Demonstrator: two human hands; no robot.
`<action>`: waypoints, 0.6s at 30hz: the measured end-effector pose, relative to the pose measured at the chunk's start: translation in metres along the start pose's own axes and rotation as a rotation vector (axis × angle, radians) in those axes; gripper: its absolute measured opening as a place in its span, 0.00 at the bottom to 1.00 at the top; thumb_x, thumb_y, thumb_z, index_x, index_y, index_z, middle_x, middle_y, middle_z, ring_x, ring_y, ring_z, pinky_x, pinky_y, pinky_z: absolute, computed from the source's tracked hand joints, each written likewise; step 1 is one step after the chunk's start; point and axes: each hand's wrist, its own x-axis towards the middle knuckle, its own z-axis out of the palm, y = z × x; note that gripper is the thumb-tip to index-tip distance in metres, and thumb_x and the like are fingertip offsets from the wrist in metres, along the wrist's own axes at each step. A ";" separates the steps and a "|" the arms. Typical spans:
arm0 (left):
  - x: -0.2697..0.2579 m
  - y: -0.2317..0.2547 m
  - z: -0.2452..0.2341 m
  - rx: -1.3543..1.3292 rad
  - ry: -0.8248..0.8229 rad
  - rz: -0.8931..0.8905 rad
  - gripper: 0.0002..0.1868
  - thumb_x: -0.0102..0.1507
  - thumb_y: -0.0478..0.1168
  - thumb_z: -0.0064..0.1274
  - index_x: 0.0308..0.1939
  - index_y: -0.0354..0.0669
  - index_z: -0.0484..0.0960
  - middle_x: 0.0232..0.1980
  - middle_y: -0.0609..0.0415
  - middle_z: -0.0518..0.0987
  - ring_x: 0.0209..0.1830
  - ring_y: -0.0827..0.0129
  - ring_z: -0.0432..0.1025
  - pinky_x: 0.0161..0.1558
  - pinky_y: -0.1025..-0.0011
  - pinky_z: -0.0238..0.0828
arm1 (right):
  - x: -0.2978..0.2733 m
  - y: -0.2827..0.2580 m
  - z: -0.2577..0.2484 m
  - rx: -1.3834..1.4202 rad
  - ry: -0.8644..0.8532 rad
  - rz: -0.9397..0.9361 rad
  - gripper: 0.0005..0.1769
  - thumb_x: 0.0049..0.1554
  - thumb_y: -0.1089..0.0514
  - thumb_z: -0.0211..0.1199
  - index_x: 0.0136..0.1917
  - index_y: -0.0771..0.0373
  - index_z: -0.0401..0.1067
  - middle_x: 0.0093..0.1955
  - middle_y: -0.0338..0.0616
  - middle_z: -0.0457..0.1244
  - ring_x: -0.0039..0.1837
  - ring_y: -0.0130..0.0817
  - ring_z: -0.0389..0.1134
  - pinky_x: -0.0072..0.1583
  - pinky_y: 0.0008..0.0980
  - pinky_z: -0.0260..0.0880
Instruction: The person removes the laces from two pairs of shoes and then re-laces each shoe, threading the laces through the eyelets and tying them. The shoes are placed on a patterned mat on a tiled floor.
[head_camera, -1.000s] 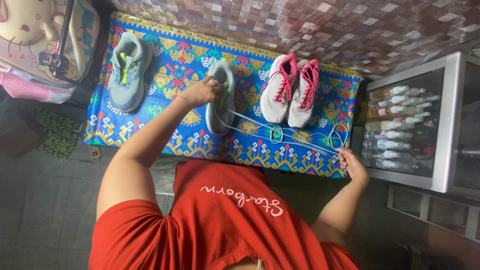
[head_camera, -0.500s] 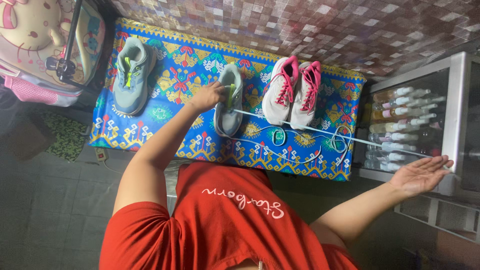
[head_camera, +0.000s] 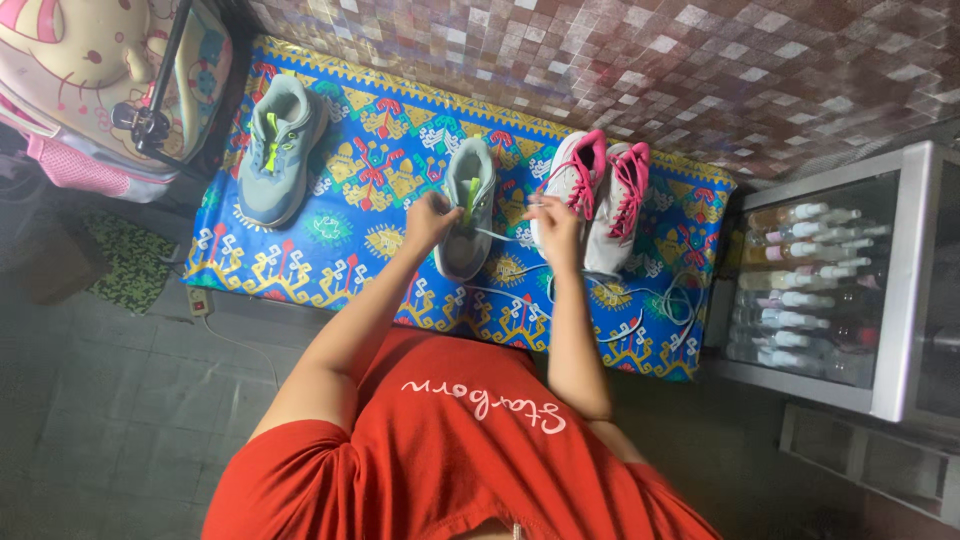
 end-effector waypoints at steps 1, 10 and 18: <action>0.001 -0.011 0.005 -0.015 0.008 0.005 0.18 0.55 0.47 0.69 0.36 0.36 0.83 0.30 0.49 0.84 0.30 0.62 0.80 0.36 0.65 0.76 | -0.001 0.003 0.033 -0.028 -0.013 0.007 0.10 0.64 0.63 0.60 0.57 0.70 0.73 0.44 0.45 0.73 0.48 0.26 0.74 0.54 0.26 0.71; 0.000 -0.040 0.002 -0.272 -0.070 -0.154 0.12 0.61 0.45 0.64 0.36 0.38 0.89 0.28 0.56 0.84 0.26 0.79 0.73 0.31 0.74 0.69 | 0.002 0.000 0.102 -0.462 -0.169 -0.181 0.05 0.57 0.59 0.67 0.47 0.60 0.80 0.44 0.49 0.69 0.48 0.50 0.71 0.49 0.44 0.70; -0.004 -0.032 -0.006 -0.322 -0.111 -0.177 0.16 0.64 0.45 0.64 0.31 0.32 0.86 0.27 0.57 0.81 0.28 0.79 0.70 0.32 0.75 0.67 | -0.001 0.012 0.114 -0.502 -0.173 -0.163 0.05 0.56 0.60 0.66 0.47 0.59 0.80 0.47 0.48 0.67 0.50 0.50 0.71 0.51 0.44 0.70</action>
